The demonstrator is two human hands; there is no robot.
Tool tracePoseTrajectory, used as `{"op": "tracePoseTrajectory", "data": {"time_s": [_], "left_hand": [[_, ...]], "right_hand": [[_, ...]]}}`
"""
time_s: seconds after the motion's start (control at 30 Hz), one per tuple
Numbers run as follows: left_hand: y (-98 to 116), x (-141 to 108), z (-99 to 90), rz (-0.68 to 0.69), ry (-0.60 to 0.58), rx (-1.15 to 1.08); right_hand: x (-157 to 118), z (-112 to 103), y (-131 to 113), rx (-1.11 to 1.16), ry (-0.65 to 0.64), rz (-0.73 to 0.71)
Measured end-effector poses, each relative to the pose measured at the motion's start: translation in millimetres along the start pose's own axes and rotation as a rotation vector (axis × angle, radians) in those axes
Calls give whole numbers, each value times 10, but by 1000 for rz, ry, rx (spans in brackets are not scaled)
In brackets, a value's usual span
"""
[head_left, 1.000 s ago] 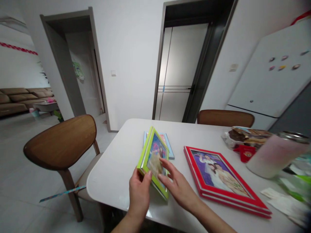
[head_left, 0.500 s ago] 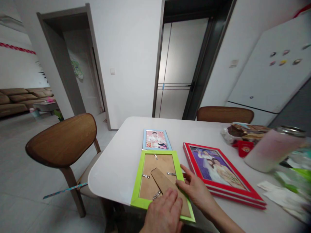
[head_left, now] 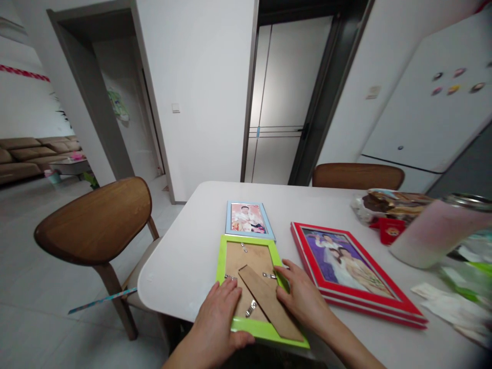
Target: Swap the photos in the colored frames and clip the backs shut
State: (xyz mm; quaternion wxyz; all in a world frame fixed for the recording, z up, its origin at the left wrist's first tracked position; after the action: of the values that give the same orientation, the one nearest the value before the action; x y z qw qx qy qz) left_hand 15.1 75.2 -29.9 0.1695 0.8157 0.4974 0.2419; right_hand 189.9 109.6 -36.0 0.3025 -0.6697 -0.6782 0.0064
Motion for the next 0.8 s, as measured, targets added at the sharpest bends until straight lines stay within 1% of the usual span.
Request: {"op": "tracePoseTrajectory", "data": {"time_s": [0.13, 0.3, 0.5, 0.6, 0.7, 0.73, 0.8], "left_hand": [[-13, -30, 3, 59, -3, -31], [-39, -64, 32, 69, -14, -70], [-48, -96, 48, 107, 23, -52], [-64, -98, 58, 105, 22, -43], [-77, -93, 63, 109, 27, -52], [-78, -92, 65, 117, 30, -57], [-81, -92, 70, 127, 38, -60]], "right_hand": [[80, 55, -11, -21, 26, -16], [130, 60, -31, -14, 72, -19], [170, 53, -43, -50, 70, -29], [181, 46, -57, -62, 56, -36], [119, -17, -192, 28, 66, -129], [73, -27, -270, 85, 37, -179], [-45, -11, -452, 198, -84, -284]]}}
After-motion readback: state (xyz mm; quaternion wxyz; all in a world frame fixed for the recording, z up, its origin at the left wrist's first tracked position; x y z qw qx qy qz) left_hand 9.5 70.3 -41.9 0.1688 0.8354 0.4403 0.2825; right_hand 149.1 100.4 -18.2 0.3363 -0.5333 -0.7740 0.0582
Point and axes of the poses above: each hand's wrist, its own x-axis towards the middle knuckle, its own z-axis out of the palm, y = z × x, the point moved 7 cm from there along x, towards the middle knuckle, and after that the axes turned 14 degrees about y, right-handed, at the moved point
